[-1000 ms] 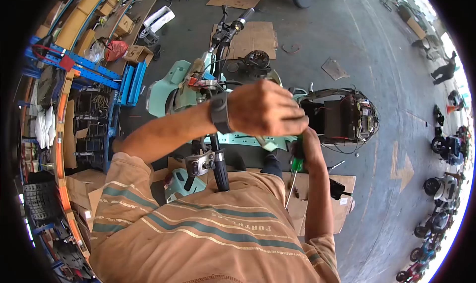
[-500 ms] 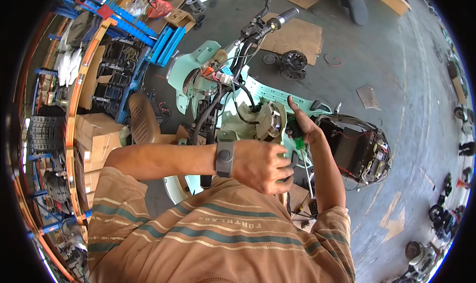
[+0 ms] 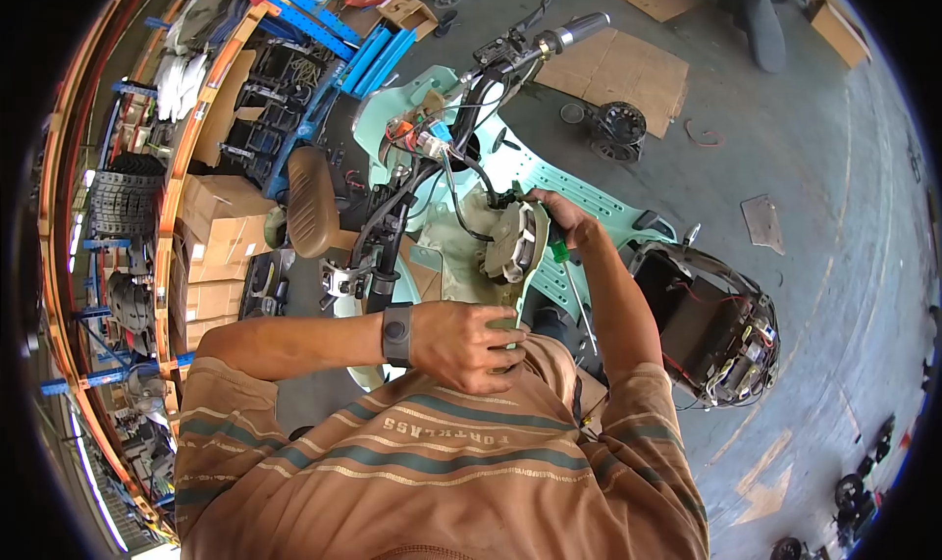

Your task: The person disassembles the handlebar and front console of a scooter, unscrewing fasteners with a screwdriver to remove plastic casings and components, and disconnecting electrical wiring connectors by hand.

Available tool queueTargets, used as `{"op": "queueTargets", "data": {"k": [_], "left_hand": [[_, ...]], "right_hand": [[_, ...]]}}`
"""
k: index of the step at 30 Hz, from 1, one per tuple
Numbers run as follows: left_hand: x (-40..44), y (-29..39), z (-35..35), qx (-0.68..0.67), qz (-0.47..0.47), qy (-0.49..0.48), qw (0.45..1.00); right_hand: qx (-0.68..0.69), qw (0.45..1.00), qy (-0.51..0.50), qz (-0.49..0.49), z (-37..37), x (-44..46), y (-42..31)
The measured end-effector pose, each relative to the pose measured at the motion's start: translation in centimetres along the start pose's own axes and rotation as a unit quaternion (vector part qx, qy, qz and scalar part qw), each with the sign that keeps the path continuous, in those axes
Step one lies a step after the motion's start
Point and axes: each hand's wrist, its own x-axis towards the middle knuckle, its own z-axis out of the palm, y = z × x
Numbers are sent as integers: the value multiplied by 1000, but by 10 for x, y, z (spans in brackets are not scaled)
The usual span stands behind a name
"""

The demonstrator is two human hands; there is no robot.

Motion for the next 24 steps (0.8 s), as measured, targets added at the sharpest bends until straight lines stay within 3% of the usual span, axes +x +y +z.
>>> {"op": "queueTargets", "data": {"k": [2, 4, 6, 10, 22, 24], "left_hand": [[-2, 2, -3, -17, -24, 14, 999], [-8, 6, -7, -20, -48, 14, 999], [-16, 12, -9, -29, -69, 17, 997], [-38, 20, 0, -64, -131, 30, 989], [-61, 37, 39, -27, -299, -43, 953], [-67, 35, 53, 6, -301, -97, 949]], "right_hand": [[-77, 996, -1, -38, -5, -4, -5], [-30, 999, 2, -17, -6, -13, -7], [-2, 997, 13, -71, -26, -19, -4], [74, 994, 13, -80, -44, -55, -11], [-135, 968, 102, -183, -9, -137, -66], [-135, 967, 95, -192, -4, -129, -65]]}}
